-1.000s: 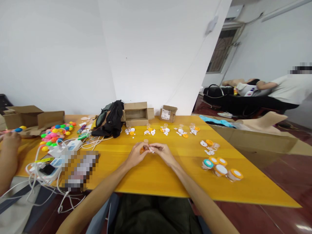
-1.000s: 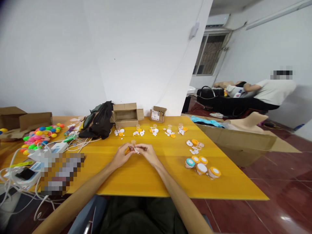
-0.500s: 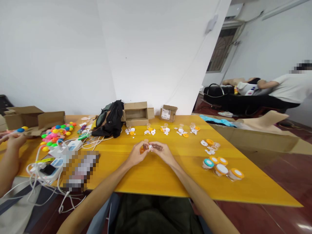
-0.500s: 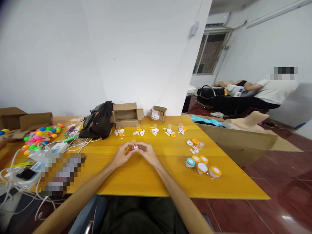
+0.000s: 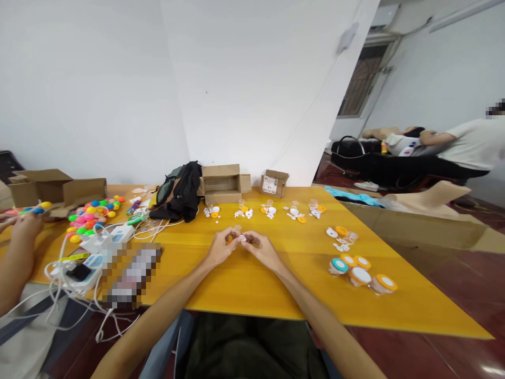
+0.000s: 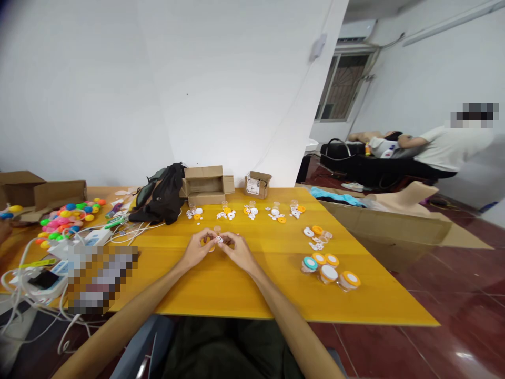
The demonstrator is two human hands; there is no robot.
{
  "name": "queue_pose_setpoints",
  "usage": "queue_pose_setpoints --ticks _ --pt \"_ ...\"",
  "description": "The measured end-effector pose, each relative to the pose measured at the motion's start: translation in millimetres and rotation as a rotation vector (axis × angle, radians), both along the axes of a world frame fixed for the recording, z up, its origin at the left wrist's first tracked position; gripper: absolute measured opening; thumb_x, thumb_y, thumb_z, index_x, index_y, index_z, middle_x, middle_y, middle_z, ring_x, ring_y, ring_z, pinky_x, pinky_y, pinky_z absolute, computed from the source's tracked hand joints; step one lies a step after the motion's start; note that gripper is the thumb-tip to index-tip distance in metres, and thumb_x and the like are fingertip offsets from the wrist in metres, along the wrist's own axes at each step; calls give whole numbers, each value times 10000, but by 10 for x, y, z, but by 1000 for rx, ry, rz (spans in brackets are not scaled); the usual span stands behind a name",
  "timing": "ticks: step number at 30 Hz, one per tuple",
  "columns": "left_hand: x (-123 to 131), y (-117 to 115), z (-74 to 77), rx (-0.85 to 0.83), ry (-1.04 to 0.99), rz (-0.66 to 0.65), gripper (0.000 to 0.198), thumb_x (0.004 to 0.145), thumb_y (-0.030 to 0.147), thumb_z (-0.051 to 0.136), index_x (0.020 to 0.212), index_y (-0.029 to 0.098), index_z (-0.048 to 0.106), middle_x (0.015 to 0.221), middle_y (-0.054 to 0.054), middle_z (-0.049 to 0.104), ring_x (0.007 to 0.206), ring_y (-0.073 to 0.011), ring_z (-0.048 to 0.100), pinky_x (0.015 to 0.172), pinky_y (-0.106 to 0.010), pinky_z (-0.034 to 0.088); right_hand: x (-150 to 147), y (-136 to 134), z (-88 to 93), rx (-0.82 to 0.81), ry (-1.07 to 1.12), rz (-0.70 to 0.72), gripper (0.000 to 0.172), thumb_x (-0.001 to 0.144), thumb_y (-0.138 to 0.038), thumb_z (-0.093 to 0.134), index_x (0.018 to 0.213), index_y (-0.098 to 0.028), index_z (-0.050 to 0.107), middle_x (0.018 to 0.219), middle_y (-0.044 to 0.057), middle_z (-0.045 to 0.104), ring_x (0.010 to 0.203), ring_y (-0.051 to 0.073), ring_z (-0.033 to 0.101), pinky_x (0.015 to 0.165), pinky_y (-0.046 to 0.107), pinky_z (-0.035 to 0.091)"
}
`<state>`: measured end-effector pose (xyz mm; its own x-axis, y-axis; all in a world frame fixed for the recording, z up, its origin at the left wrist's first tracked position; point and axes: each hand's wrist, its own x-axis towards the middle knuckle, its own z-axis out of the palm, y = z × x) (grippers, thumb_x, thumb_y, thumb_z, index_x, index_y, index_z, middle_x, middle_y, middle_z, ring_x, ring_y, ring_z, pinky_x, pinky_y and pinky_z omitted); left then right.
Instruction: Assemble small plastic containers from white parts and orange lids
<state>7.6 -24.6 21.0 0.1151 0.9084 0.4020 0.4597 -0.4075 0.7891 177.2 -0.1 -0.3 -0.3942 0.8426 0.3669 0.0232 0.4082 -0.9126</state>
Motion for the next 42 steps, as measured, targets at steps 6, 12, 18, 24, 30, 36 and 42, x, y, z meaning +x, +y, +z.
queue_pose_setpoints --ticks 6,12,18,24,30,36,42 --pt "-14 22 -30 34 -8 -29 212 850 387 612 799 193 679 731 8 690 622 -126 523 610 -250 408 9 4 12 -30 7 -20 255 774 -473 675 847 -231 708 875 39 736 842 220 660 822 361 513" --pt "-36 47 -22 32 10 -7 163 851 337 599 827 198 681 791 -3 718 685 -141 579 624 -251 432 43 64 -20 -63 54 -75 293 752 -516 687 828 -234 709 861 43 739 834 229 664 818 373 520" --pt "-97 78 -11 63 33 82 116 852 255 574 785 197 649 764 1 685 699 -144 578 691 -262 466 139 179 -83 -68 172 -277 389 699 -579 715 860 -226 681 825 53 714 790 234 648 768 370 521" --pt "-149 57 -84 71 197 -28 81 786 219 659 863 217 634 886 -22 670 851 -191 615 812 -311 504 189 184 -81 -52 131 -398 424 750 -592 656 955 -221 632 734 40 673 704 233 627 697 363 505" --pt "-161 52 -165 45 295 -99 179 763 150 673 916 221 614 990 -46 656 940 -224 634 883 -357 508 303 184 -90 221 -248 -531 252 912 -386 462 918 -230 659 864 88 686 779 251 629 731 361 481" --pt "-121 80 -177 64 238 -134 213 767 135 690 940 230 609 1021 -46 659 1012 -234 623 941 -370 491 313 181 -177 383 -643 -564 197 902 -279 527 968 -242 709 944 107 678 902 269 630 812 356 466" --pt "-119 80 -190 61 246 -143 248 782 216 710 1010 225 611 1054 -46 647 1035 -235 607 953 -361 479 298 176 -184 500 -780 -470 177 909 -200 535 933 -247 704 911 87 682 871 236 641 785 324 488"
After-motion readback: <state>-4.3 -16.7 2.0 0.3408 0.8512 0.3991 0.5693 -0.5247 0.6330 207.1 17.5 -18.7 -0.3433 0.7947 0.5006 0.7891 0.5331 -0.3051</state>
